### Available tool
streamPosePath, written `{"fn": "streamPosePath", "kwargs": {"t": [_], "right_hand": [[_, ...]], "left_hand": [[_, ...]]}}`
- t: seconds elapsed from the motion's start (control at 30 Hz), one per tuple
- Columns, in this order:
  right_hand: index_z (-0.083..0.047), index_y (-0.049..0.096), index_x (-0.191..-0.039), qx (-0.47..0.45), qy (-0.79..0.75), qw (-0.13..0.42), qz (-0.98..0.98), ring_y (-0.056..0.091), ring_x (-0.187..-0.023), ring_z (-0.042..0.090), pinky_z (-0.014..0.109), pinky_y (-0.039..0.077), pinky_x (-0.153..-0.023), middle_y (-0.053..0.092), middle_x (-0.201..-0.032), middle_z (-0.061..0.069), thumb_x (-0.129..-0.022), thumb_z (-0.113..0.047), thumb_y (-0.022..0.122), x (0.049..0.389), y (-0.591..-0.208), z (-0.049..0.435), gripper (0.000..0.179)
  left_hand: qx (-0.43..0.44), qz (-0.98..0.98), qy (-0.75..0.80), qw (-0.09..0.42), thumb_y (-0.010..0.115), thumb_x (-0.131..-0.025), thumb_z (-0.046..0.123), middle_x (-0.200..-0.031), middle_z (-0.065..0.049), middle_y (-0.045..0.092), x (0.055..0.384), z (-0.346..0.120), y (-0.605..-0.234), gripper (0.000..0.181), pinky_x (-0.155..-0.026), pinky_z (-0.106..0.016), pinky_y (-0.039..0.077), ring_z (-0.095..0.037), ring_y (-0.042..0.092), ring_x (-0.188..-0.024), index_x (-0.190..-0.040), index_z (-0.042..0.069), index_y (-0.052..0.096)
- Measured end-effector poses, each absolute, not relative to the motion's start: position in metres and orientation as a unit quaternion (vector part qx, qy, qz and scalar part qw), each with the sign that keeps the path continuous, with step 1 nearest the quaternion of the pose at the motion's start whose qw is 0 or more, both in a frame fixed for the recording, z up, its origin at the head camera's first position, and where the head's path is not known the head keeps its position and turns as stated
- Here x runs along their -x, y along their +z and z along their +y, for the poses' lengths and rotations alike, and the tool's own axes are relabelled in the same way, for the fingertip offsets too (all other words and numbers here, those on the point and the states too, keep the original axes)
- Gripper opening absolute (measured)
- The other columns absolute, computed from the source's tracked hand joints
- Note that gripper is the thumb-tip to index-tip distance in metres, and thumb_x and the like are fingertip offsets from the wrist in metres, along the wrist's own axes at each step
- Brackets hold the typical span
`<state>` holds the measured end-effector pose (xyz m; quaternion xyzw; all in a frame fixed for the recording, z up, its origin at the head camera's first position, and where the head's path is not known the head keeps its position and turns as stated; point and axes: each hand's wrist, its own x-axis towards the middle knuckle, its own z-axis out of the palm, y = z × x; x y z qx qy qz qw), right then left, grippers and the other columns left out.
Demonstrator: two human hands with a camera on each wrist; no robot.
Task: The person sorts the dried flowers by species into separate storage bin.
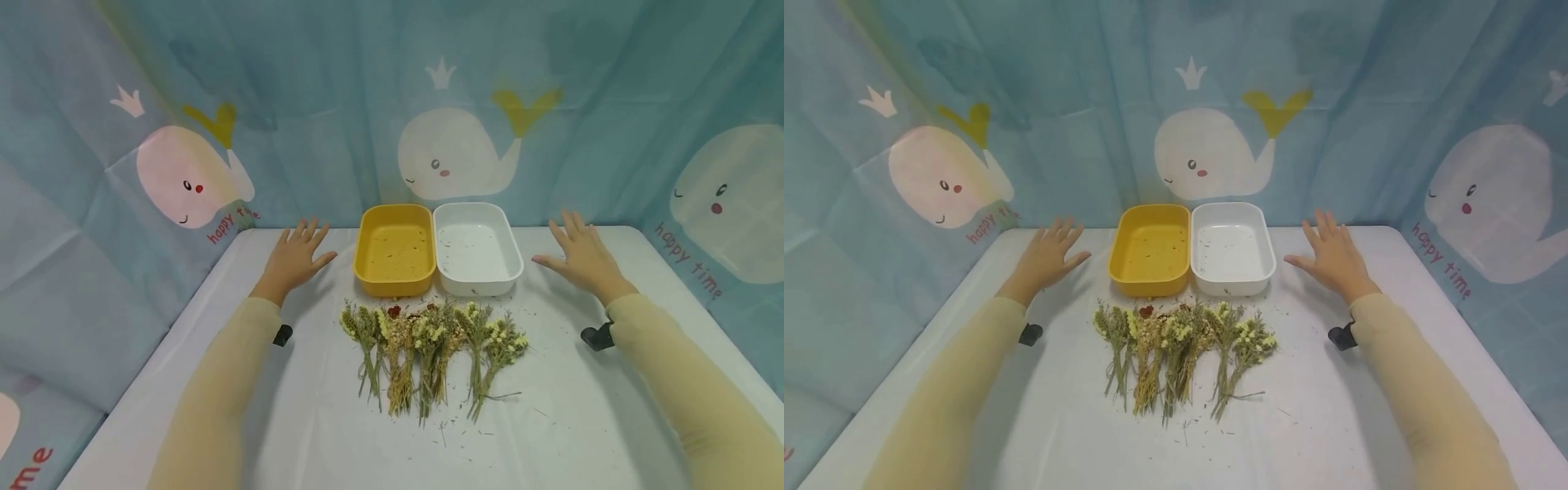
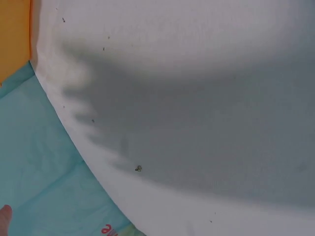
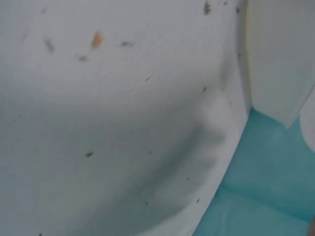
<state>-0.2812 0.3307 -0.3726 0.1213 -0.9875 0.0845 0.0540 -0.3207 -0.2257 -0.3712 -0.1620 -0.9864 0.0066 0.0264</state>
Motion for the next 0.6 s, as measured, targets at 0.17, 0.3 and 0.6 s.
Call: {"fn": "streamPosePath", "kwargs": {"t": [0.17, 0.3, 0.6], "right_hand": [[0.0, 0.013, -0.159, -0.133, 0.103, 0.06, -0.984, -0.006, -0.153, 0.045, 0.068, 0.003, -0.123, -0.006, -0.165, 0.026, -0.096, -0.061, 0.053, 0.276, -0.369, 0.324, 0.096], [-0.005, 0.009, -0.16, -0.129, 0.139, 0.052, -0.981, -0.009, -0.153, 0.043, 0.071, 0.005, -0.121, -0.011, -0.166, 0.02, -0.096, -0.06, 0.054, 0.27, -0.369, 0.321, 0.096], [-0.003, 0.008, -0.16, -0.142, 0.179, 0.048, -0.972, -0.01, -0.154, 0.04, 0.064, 0.003, -0.125, -0.013, -0.167, 0.016, -0.096, -0.055, 0.058, 0.256, -0.375, 0.312, 0.096]], "left_hand": [[0.164, -0.986, -0.017, 0.036, 0.04, -0.101, 0.06, -0.169, -0.014, 0.006, 0.316, -0.225, -0.374, 0.078, -0.126, -0.064, 0.005, -0.037, 0.005, -0.156, -0.162, 0.021, 0.01], [0.169, -0.984, -0.043, 0.043, 0.044, -0.101, 0.058, -0.168, -0.015, 0.007, 0.311, -0.224, -0.372, 0.078, -0.125, -0.065, 0.006, -0.039, 0.006, -0.155, -0.161, 0.019, 0.013], [0.167, -0.978, -0.111, 0.05, 0.046, -0.099, 0.059, -0.169, -0.011, 0.007, 0.304, -0.224, -0.375, 0.078, -0.126, -0.062, 0.007, -0.038, 0.009, -0.155, -0.16, 0.018, 0.019]]}}
